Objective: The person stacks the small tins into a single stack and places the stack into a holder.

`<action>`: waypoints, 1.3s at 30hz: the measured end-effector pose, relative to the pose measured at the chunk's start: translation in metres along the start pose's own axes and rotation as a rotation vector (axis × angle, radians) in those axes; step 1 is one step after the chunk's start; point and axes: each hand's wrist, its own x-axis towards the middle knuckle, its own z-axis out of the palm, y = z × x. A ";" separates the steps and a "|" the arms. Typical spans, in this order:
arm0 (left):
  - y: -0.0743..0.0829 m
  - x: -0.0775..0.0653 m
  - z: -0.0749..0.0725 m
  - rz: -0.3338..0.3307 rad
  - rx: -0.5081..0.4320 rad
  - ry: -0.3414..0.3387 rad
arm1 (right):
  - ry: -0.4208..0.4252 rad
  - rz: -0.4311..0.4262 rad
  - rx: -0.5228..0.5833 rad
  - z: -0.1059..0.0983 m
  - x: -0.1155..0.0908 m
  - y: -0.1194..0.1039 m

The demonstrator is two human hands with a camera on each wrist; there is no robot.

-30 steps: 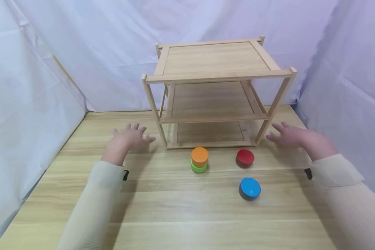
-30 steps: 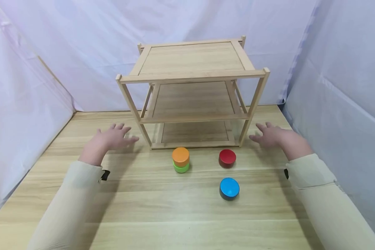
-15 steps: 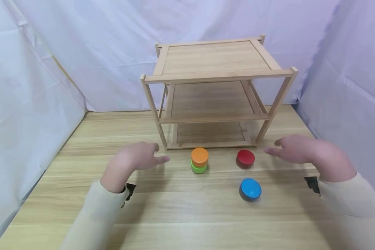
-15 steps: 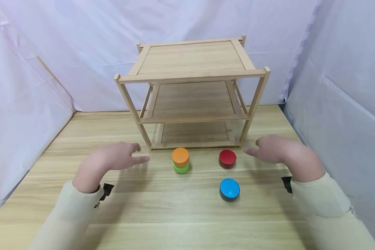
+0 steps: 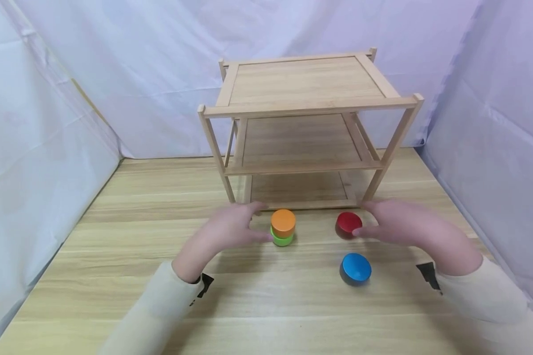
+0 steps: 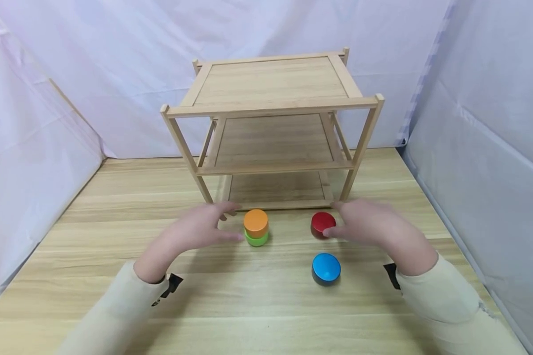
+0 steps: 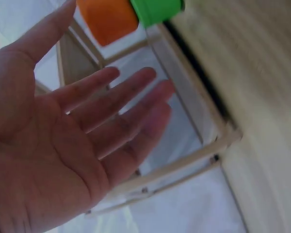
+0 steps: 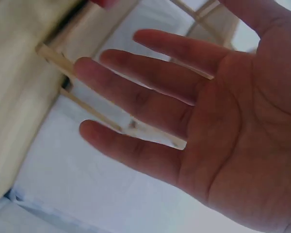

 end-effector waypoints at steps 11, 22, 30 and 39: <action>-0.003 0.018 0.027 0.009 -0.211 -0.002 | 0.074 -0.045 -0.029 0.022 0.023 -0.006; -0.008 0.029 0.038 0.073 -0.314 -0.022 | 0.102 -0.050 -0.009 0.028 0.030 -0.009; -0.007 0.030 0.041 0.070 -0.307 0.011 | 0.084 -0.036 -0.009 0.033 0.031 -0.011; -0.005 0.029 0.040 0.081 -0.302 0.023 | 0.097 -0.045 -0.006 0.036 0.030 -0.013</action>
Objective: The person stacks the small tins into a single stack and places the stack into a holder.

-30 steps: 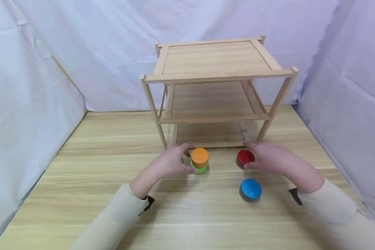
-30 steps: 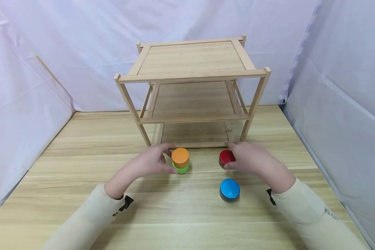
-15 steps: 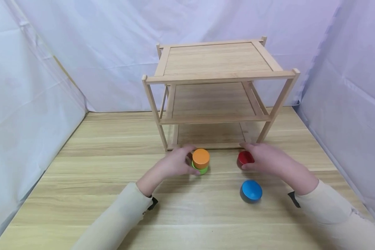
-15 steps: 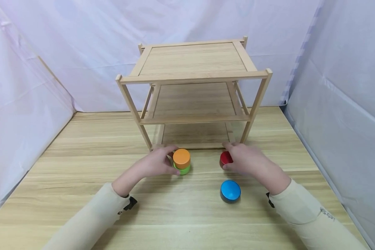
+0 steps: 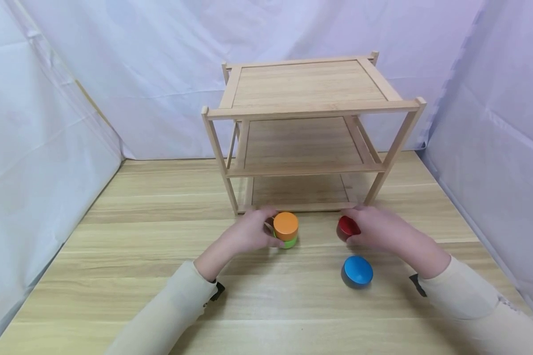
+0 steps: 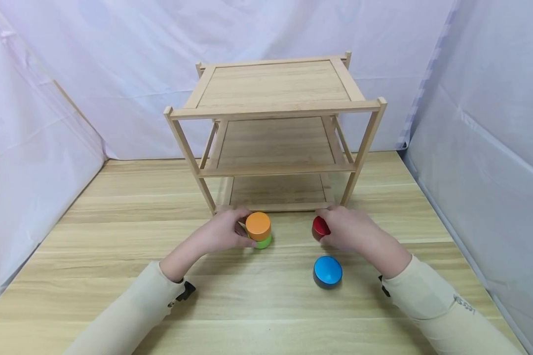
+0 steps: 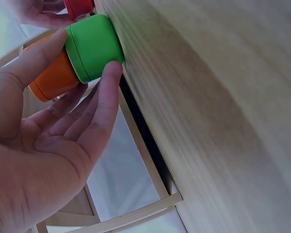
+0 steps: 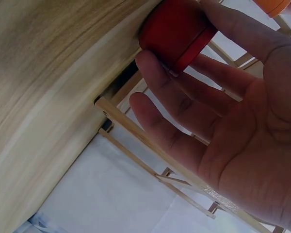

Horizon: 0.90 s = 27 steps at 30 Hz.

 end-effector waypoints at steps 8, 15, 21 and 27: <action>0.000 0.000 0.001 0.009 -0.006 -0.009 | -0.012 0.004 -0.003 -0.001 0.000 0.001; 0.000 0.001 0.002 0.007 0.001 -0.012 | -0.022 -0.004 0.039 -0.008 0.001 0.002; 0.002 0.001 0.001 -0.012 0.003 -0.023 | 0.003 -0.017 0.016 -0.020 0.001 -0.005; 0.002 0.003 0.001 -0.024 0.014 -0.026 | 0.020 -0.039 0.008 -0.029 -0.002 -0.012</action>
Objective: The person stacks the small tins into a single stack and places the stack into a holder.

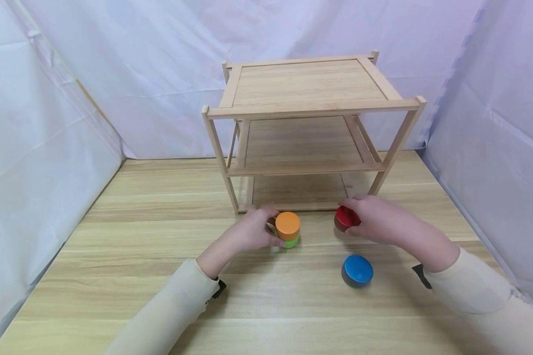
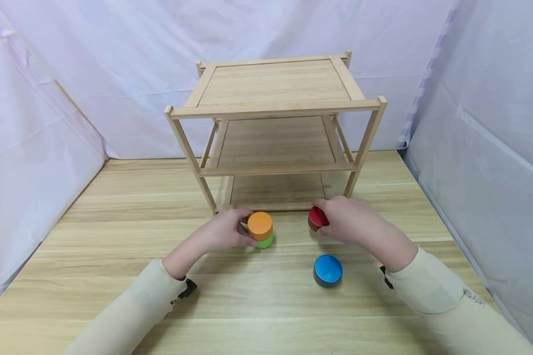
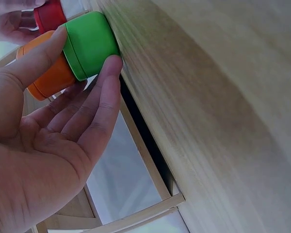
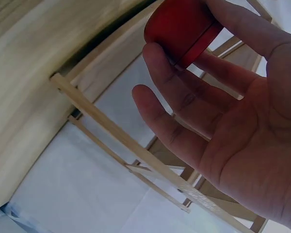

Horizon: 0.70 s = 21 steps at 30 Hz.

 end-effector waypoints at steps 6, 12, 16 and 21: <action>0.001 0.001 0.001 0.004 0.009 -0.003 | 0.031 -0.020 0.008 -0.009 -0.002 -0.008; 0.002 0.001 0.001 0.001 0.006 -0.009 | 0.056 -0.047 -0.010 -0.018 -0.005 -0.018; 0.002 0.001 0.002 -0.002 -0.001 -0.014 | 0.064 -0.055 0.006 -0.023 -0.007 -0.024; 0.001 0.001 0.002 -0.008 -0.001 -0.022 | 0.077 -0.074 0.027 -0.028 -0.008 -0.032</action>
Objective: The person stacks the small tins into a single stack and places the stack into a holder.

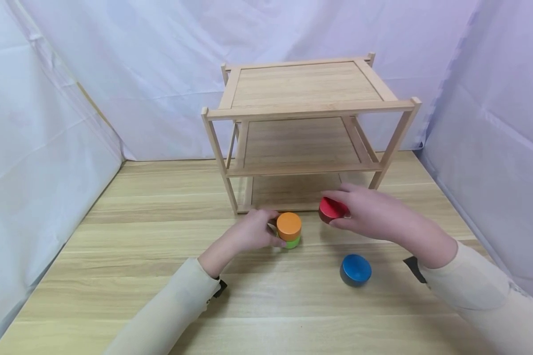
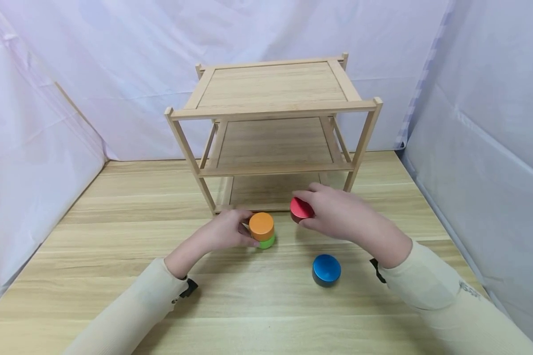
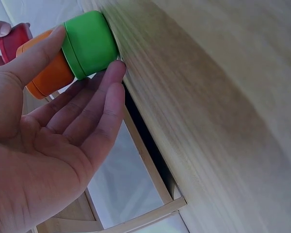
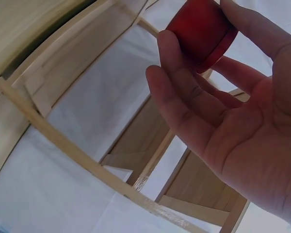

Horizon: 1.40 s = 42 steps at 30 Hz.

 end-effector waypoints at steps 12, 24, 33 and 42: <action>0.002 0.002 0.002 0.002 0.012 -0.004 | 0.025 -0.055 0.098 0.002 0.004 -0.012; 0.002 0.003 0.004 0.021 0.027 -0.002 | 0.035 -0.107 0.110 0.008 0.012 -0.023; 0.004 0.002 0.003 0.027 0.052 -0.006 | 0.026 -0.141 0.134 0.012 0.018 -0.033; 0.004 0.002 0.004 0.033 0.058 -0.006 | 0.011 -0.169 0.124 0.018 0.022 -0.040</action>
